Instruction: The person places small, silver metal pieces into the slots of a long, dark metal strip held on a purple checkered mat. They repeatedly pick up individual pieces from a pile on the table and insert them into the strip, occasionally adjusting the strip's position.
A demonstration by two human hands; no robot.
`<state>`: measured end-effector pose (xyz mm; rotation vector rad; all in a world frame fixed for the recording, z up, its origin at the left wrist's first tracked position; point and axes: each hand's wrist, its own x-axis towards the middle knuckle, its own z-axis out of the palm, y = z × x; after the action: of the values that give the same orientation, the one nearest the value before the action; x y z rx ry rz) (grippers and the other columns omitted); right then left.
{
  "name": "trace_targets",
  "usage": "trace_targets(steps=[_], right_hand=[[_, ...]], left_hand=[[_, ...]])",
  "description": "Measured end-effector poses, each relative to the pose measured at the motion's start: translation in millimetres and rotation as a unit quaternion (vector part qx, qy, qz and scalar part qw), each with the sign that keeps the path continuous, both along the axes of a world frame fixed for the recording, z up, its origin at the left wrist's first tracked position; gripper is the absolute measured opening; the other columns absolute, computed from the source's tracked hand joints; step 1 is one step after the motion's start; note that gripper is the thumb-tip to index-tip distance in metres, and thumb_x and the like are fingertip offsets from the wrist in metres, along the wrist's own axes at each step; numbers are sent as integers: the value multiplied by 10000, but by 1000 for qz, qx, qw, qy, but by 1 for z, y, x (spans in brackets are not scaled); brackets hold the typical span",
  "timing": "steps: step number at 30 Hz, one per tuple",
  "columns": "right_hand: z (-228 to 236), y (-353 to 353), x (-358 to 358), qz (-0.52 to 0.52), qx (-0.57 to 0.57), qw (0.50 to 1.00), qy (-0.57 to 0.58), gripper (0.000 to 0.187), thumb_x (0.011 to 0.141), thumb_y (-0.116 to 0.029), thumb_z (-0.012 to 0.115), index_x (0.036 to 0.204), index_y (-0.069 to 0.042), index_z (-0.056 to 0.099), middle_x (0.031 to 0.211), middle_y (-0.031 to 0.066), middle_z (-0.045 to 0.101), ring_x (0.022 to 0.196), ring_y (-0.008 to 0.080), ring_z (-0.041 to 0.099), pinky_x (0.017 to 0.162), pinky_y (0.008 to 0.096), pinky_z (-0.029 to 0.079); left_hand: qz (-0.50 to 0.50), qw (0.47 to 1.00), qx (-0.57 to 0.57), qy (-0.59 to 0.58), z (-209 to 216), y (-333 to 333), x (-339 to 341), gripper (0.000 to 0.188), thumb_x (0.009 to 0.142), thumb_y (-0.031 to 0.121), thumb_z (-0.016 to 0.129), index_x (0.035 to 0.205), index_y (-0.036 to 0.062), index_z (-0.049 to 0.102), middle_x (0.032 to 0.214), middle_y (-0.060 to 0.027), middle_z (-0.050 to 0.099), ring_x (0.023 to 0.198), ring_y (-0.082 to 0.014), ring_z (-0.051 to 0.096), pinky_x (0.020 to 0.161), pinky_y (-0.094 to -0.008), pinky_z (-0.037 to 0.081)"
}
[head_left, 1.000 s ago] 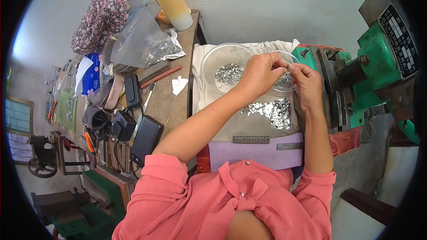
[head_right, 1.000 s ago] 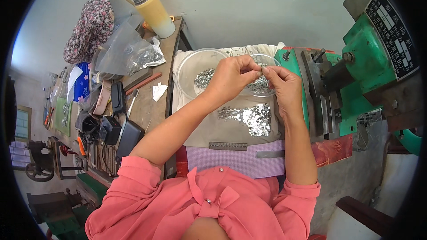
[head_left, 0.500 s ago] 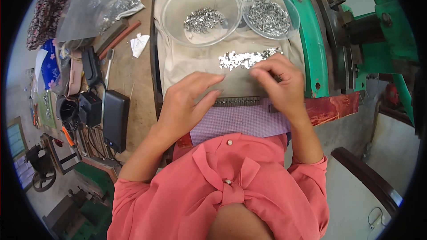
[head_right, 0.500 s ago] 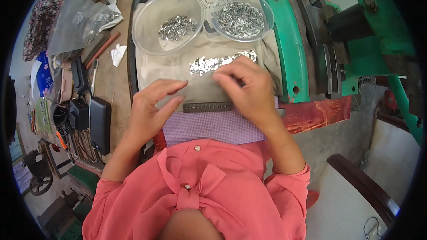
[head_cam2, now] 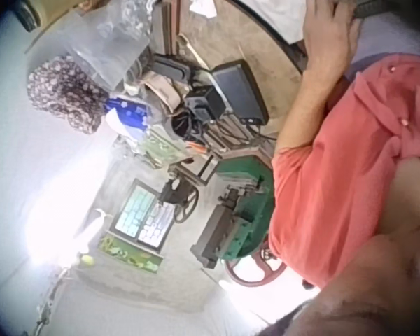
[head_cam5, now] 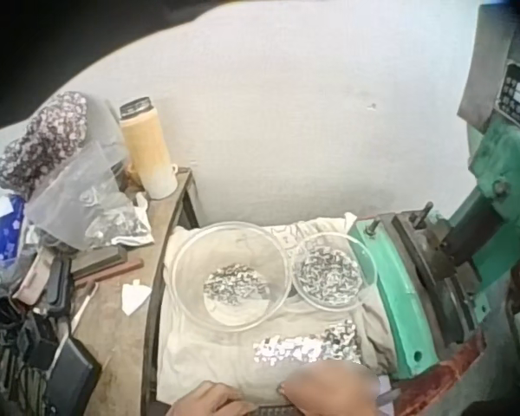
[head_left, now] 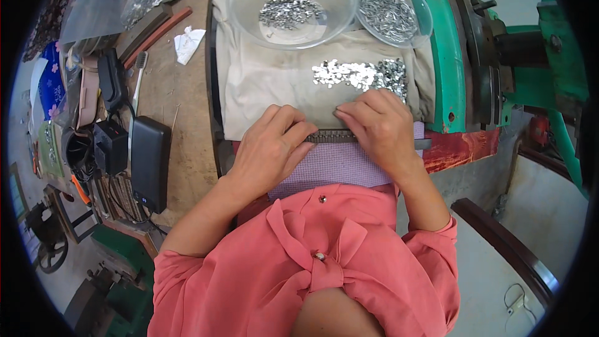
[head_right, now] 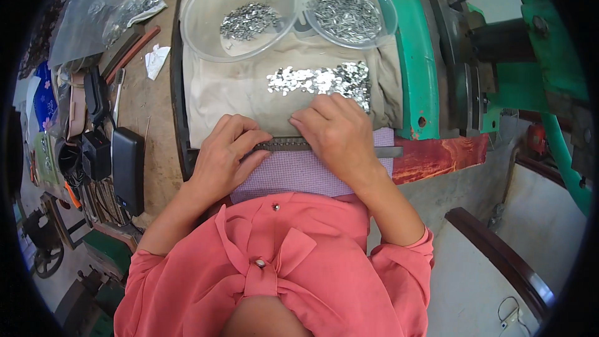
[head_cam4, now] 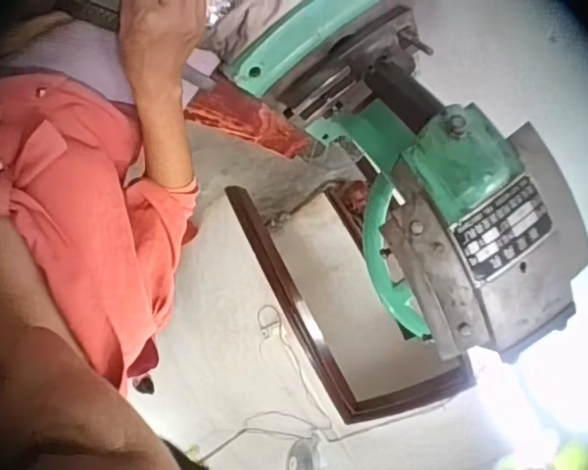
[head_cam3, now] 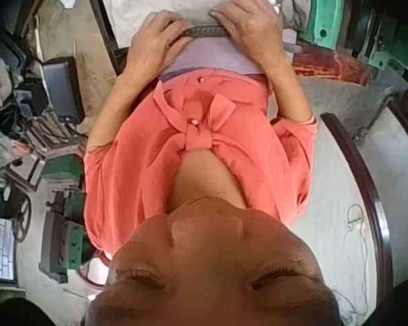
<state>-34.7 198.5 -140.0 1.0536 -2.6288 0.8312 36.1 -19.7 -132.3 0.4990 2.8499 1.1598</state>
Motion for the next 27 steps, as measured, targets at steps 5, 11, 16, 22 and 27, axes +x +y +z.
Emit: trace_targets(steps=[5,11,16,22,27], right_hand=[[9,2,0,-14,-5,999,-32,113,750,-93,814,838,-93,744,773,45,613,736,258,577,662,389,458],[12,-6,5,3,54,998,21,157,727,-67,824,848,-95,727,777,37,600,738,251,575,666,386,445],[13,-8,4,-8,7,1000,-28,146,735,-22,818,858,-54,745,779,51,598,751,233,557,675,361,452],[15,-4,4,-13,9,1000,-21,164,722,-34,825,865,-69,752,794,40,597,829,240,552,740,365,450],[12,3,4,-36,29,999,-13,155,721,-69,832,855,-103,763,858,25,630,929,253,545,850,391,425]], left_hand=[[15,999,49,18,-7,-3,3,259,782,132,772,1013,67,676,1031,-100,598,970,-322,578,819,-403,497],[19,995,69,67,-17,5,3,168,805,134,738,913,58,634,957,-80,566,898,-287,546,778,-390,485],[36,994,63,86,-20,9,4,150,816,127,726,884,49,618,929,-71,552,876,-271,538,757,-378,487],[39,995,63,72,-18,9,5,177,814,130,730,906,46,604,944,-82,547,887,-283,537,772,-392,485],[34,995,88,37,-16,3,6,312,781,149,770,1009,43,586,1035,-129,568,981,-345,550,843,-429,480]])
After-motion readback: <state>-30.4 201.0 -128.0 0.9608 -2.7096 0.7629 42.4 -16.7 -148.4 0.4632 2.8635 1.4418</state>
